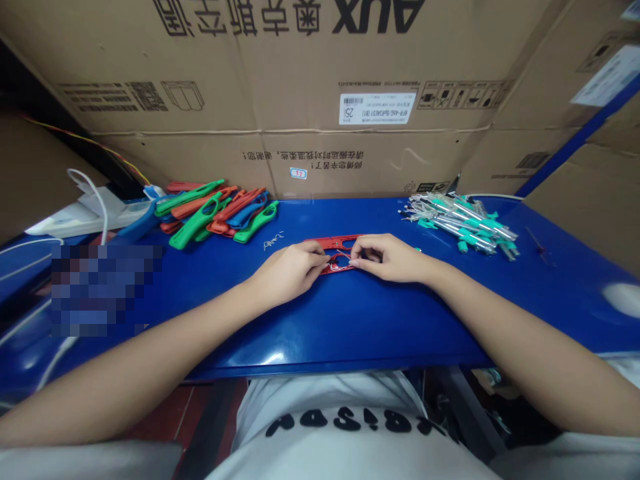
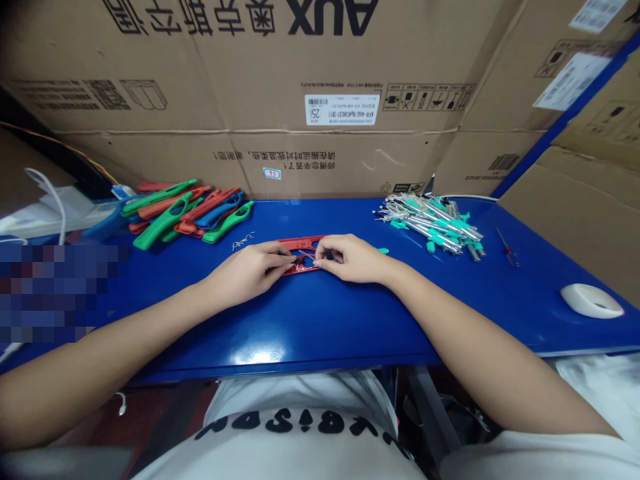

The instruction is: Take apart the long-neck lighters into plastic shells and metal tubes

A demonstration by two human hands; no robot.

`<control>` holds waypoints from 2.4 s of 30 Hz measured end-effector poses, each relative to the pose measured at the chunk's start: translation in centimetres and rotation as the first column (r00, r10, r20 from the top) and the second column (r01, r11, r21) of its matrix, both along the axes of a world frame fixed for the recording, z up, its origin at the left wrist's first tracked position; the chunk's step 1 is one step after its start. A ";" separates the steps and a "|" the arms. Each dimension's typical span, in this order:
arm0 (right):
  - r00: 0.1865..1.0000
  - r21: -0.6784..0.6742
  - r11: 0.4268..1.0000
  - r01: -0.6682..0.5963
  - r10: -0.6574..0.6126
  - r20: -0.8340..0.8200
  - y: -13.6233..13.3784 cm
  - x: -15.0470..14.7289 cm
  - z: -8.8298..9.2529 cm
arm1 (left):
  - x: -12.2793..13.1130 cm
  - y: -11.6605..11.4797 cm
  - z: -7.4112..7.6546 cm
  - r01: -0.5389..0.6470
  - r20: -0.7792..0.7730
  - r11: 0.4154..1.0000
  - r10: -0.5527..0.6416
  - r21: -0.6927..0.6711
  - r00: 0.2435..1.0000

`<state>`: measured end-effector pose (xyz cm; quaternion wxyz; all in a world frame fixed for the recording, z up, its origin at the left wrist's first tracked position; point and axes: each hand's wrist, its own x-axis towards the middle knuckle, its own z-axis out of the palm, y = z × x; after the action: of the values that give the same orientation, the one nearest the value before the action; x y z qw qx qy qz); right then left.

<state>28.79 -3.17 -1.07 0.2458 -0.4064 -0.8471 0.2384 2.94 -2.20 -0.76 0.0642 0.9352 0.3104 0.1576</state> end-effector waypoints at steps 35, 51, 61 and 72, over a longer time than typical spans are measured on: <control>0.983 0.010 0.993 -0.115 0.113 0.147 -0.7 0.4 1.1 | 0.1 -0.4 0.4 0.148 -0.128 0.987 -0.155 -0.064 0.980; 0.978 0.045 0.992 -0.119 0.109 0.179 -0.9 0.3 1.2 | -0.1 -0.2 0.1 0.214 0.022 0.976 -0.215 0.034 0.976; 0.963 0.093 0.990 -0.103 0.076 0.259 -1.5 -0.3 1.3 | 0.6 -1.3 -0.6 0.145 0.174 0.987 -0.131 -0.074 0.976; 0.949 0.105 0.985 -0.138 0.102 0.299 -1.5 -0.3 1.4 | 0.7 -1.3 -0.8 0.159 0.213 0.984 -0.140 -0.075 0.967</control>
<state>28.45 -4.70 0.28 0.1278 -0.3687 -0.9105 0.1369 3.67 -3.48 -1.53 0.1507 0.9305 0.2374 0.2345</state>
